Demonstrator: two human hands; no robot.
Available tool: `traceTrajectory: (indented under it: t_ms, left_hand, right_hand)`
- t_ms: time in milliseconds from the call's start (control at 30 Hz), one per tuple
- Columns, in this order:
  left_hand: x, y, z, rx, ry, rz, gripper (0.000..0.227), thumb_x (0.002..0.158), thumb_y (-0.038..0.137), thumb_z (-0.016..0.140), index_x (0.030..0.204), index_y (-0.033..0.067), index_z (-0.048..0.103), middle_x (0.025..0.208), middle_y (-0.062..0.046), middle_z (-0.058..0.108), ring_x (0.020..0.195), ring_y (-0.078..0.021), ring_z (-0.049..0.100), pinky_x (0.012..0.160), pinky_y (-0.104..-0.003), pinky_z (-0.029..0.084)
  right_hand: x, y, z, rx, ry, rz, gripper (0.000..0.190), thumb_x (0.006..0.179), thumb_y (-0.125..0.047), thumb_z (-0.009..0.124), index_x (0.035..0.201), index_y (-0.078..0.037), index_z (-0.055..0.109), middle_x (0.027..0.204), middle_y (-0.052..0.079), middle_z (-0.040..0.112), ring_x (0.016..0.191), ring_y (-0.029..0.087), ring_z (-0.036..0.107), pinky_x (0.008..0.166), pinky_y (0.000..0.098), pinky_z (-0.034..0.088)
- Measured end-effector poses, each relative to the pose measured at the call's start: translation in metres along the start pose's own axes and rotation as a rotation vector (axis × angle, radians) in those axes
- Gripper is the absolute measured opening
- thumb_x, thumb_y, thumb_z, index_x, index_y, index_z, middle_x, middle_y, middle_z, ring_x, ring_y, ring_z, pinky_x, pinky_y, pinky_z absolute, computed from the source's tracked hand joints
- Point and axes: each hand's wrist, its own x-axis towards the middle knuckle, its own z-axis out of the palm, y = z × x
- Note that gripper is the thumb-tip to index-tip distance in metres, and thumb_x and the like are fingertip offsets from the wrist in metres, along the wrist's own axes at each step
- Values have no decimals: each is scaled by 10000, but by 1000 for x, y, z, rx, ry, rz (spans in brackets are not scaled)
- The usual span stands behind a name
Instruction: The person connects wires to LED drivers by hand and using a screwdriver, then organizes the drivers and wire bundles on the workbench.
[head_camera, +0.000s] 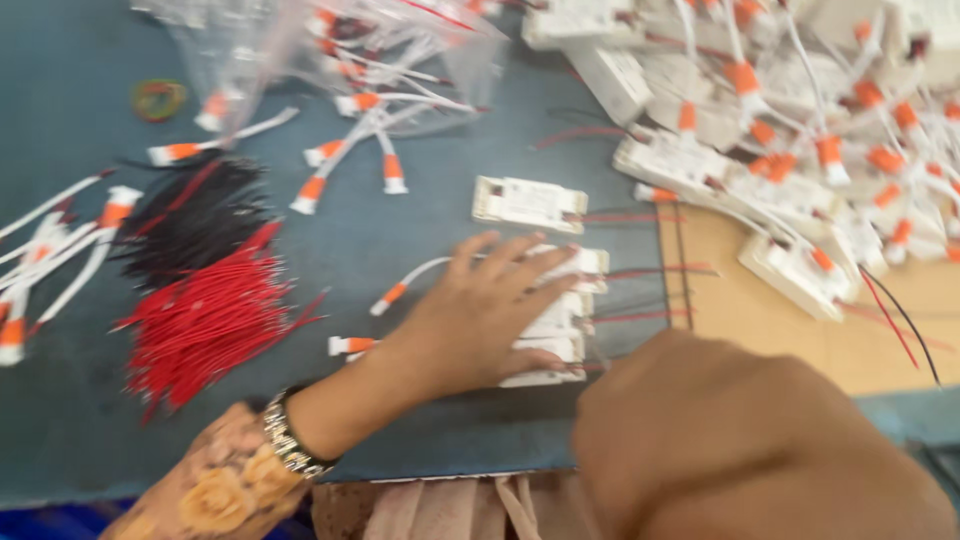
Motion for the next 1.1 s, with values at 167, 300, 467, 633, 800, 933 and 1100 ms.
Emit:
traceTrajectory:
  t_ms: [167,300,467,633,800,933,1100]
  left_hand:
    - [0,-3,-1,-5,-92,-32,802,835,577,689,1452,99,503,1535,-85,462,1396,-313,418,1110,-554,301]
    - [4,-4,-3,-21,-108,-40,796,819,563,704,1449,117,510,1521,-76,455,1376,-314,409,1078,-559,289]
    - [4,-3,-4,-5,-115,-48,795,792,553,717,1429,124,513,1519,-69,456,1377,-315,413,1078,-555,281]
    - [3,-3,-5,-32,-119,-57,786,800,536,717,1437,123,514,1517,-65,463,1381,-306,415,1105,-551,275]
    - [3,-3,-5,-56,-108,-52,786,822,563,706,1439,116,513,1511,-73,463,1387,-304,412,1106,-557,270]
    - [2,-4,-4,-42,-114,-52,784,822,566,699,1444,126,514,1514,-71,458,1387,-306,406,1110,-558,266]
    - [2,-4,-4,-50,-121,-61,795,820,582,697,1447,130,512,1505,-62,457,1390,-295,402,1116,-564,259]
  right_hand:
    - [-18,-9,9,-37,21,5,465,1040,-359,592,676,-76,533,499,41,471,429,139,384,443,325,313]
    - [-24,-10,14,-57,47,-2,468,1046,-360,588,679,-76,521,501,40,460,425,136,372,441,322,307]
    - [-33,-12,23,-94,80,19,473,1053,-361,582,683,-76,506,503,38,446,421,131,358,437,318,299]
    - [-35,-16,16,-89,99,12,478,1061,-363,577,688,-77,492,506,37,432,416,127,344,433,314,291]
    - [-33,-16,13,-97,87,1,483,1068,-364,571,692,-77,477,508,35,418,412,122,330,430,310,284]
    - [-38,-18,15,-105,93,29,487,1074,-365,567,695,-77,465,510,34,407,408,119,319,427,307,278]
    - [-34,-14,14,-101,89,0,492,1081,-367,561,699,-77,451,512,32,394,404,114,305,423,303,270]
